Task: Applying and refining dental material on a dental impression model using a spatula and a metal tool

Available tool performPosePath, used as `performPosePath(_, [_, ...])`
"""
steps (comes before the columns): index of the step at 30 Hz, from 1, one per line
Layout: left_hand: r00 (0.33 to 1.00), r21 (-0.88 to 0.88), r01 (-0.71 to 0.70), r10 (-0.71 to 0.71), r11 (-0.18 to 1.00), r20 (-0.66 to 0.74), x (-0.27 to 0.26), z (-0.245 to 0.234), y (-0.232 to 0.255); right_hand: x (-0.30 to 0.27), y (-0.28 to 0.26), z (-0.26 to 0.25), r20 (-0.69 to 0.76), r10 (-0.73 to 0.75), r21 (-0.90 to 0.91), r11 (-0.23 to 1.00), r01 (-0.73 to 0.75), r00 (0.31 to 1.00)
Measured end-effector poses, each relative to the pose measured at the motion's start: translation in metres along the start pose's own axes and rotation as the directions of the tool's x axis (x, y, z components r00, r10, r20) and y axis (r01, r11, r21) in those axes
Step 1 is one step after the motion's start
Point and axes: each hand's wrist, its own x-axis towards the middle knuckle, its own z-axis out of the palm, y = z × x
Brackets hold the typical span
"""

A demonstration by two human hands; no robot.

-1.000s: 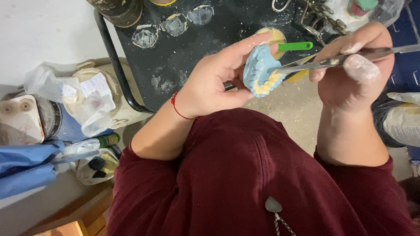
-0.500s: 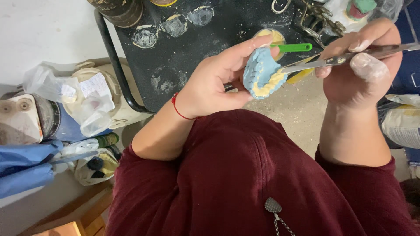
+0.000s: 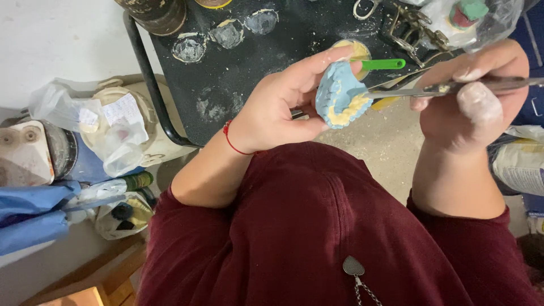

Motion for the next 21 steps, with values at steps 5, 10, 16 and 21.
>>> performPosePath(5, [1.0, -0.01, -0.002, 0.002, 1.0, -0.004, 0.0, -0.001, -0.002, -0.007, -0.006, 0.009, 0.059, -0.107, -0.124, 0.986, 0.114, 0.992])
performPosePath(10, [1.0, 0.033, -0.026, 0.026, 0.999, -0.012, 0.001, -0.001, 0.001, -0.011, -0.008, 0.009, 0.027, -0.145, -0.169, 0.974, 0.148, 0.989])
performPosePath(16, [1.0, 0.059, -0.012, 0.014, 0.998, -0.021, 0.001, 0.0, 0.004, -0.011, -0.01, 0.013, 0.111, -0.202, -0.188, 0.957, 0.22, 0.973])
performPosePath(21, [0.999, 0.039, 0.001, 0.001, 0.999, -0.042, 0.002, 0.002, 0.011, -0.011, -0.01, 0.008, 0.132, -0.198, -0.137, 0.967, 0.216, 0.971])
